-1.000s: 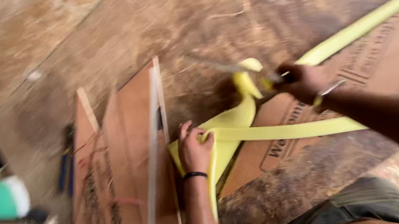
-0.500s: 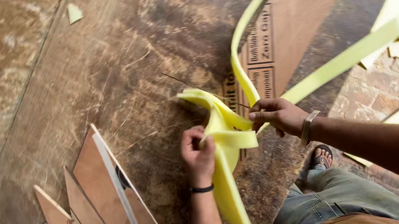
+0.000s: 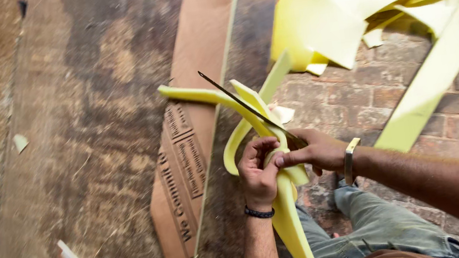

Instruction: The person uses a metal bar to cut yellow foam sheets on a workbench. They align the foam, press down with the bar, and separate the cut pieces. The person also uses a spray gun to apply a substance to the foam pieces.

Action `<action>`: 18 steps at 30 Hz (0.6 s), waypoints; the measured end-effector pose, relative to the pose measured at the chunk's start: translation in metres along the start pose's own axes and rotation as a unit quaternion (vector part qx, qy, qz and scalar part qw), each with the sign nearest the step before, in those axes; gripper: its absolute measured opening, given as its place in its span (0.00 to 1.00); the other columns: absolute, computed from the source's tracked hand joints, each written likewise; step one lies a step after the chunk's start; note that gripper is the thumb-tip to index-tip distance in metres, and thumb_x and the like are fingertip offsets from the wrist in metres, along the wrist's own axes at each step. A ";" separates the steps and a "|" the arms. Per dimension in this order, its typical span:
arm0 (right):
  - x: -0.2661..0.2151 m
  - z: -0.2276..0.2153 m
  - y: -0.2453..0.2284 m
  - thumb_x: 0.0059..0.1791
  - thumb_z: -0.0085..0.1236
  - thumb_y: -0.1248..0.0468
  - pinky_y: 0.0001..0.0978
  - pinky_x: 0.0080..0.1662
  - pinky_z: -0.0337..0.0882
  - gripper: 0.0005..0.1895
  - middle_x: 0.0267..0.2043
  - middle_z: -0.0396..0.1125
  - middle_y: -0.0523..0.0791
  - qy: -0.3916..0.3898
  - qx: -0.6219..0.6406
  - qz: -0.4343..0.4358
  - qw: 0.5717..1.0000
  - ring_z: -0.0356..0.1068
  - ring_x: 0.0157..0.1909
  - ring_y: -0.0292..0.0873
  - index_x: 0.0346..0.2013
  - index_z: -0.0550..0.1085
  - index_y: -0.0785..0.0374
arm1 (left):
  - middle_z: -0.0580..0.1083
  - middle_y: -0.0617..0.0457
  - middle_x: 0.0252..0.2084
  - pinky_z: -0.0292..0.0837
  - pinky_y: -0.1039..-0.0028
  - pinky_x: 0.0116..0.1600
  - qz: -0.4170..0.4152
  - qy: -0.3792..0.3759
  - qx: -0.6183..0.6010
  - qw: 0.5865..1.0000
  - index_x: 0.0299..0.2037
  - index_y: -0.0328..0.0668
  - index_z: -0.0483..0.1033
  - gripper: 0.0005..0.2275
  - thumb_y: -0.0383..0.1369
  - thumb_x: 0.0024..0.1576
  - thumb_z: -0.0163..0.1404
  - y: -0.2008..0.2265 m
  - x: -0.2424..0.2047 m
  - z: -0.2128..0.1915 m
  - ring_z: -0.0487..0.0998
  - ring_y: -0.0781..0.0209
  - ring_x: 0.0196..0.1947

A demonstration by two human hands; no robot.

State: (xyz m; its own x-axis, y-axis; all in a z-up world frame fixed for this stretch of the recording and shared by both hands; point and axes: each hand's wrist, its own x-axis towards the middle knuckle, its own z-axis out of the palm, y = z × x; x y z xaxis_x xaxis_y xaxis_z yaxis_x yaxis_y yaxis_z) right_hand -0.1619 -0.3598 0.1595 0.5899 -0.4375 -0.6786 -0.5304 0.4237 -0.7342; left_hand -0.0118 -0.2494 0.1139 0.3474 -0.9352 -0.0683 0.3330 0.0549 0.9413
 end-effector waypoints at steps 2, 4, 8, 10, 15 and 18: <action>-0.022 -0.043 0.023 0.40 0.68 0.50 0.27 0.22 0.62 0.28 0.31 0.71 0.44 0.036 0.059 0.002 0.998 0.65 0.24 0.36 0.50 0.76 0.61 | 0.76 0.52 0.46 0.73 0.76 0.55 -0.029 -0.035 -0.042 0.998 0.53 0.31 0.75 0.13 0.18 0.58 0.48 -0.024 0.008 0.046 0.76 0.65 0.47; -0.034 -0.071 0.051 0.41 0.69 0.53 0.27 0.26 0.66 0.26 0.32 0.72 0.44 0.072 0.123 -0.017 0.990 0.67 0.27 0.36 0.48 0.76 0.64 | 0.76 0.51 0.46 0.72 0.74 0.57 -0.063 -0.060 -0.083 0.993 0.54 0.29 0.76 0.16 0.19 0.57 0.44 -0.044 0.015 0.080 0.76 0.63 0.48; -0.035 -0.117 0.090 0.43 0.68 0.58 0.28 0.37 0.74 0.21 0.34 0.74 0.43 0.143 0.133 -0.081 0.977 0.72 0.35 0.34 0.46 0.77 0.67 | 0.77 0.47 0.47 0.72 0.71 0.61 -0.081 -0.092 -0.110 0.986 0.55 0.24 0.76 0.21 0.20 0.53 0.39 -0.064 0.040 0.134 0.77 0.58 0.50; -0.028 -0.128 0.100 0.44 0.66 0.58 0.29 0.38 0.74 0.19 0.33 0.74 0.43 0.159 0.100 -0.085 0.978 0.71 0.35 0.35 0.44 0.78 0.66 | 0.78 0.45 0.48 0.72 0.69 0.62 -0.075 -0.104 -0.101 0.987 0.58 0.25 0.75 0.22 0.20 0.53 0.39 -0.063 0.046 0.141 0.77 0.56 0.51; -0.029 -0.167 0.095 0.45 0.65 0.56 0.35 0.41 0.74 0.16 0.33 0.74 0.48 0.253 -0.065 -0.051 0.964 0.73 0.36 0.41 0.39 0.78 0.64 | 0.72 0.48 0.62 0.69 0.69 0.65 -0.021 0.002 0.235 0.972 0.64 0.36 0.68 0.24 0.20 0.53 0.46 -0.062 0.062 0.139 0.74 0.56 0.61; -0.029 -0.175 0.083 0.44 0.63 0.54 0.37 0.42 0.76 0.16 0.34 0.75 0.47 0.290 -0.080 -0.032 0.953 0.76 0.36 0.42 0.42 0.79 0.58 | 0.74 0.49 0.61 0.72 0.66 0.62 -0.102 0.104 0.243 0.959 0.64 0.41 0.69 0.23 0.22 0.55 0.48 -0.055 0.059 0.096 0.75 0.58 0.60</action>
State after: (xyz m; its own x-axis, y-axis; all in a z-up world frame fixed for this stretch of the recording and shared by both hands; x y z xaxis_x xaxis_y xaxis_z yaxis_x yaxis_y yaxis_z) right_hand -0.3299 -0.4507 0.1151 0.2125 -0.8436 -0.4932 -0.6183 0.2748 -0.7364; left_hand -0.0937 -0.3413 0.0898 0.5027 -0.8165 -0.2839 -0.0177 -0.3381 0.9410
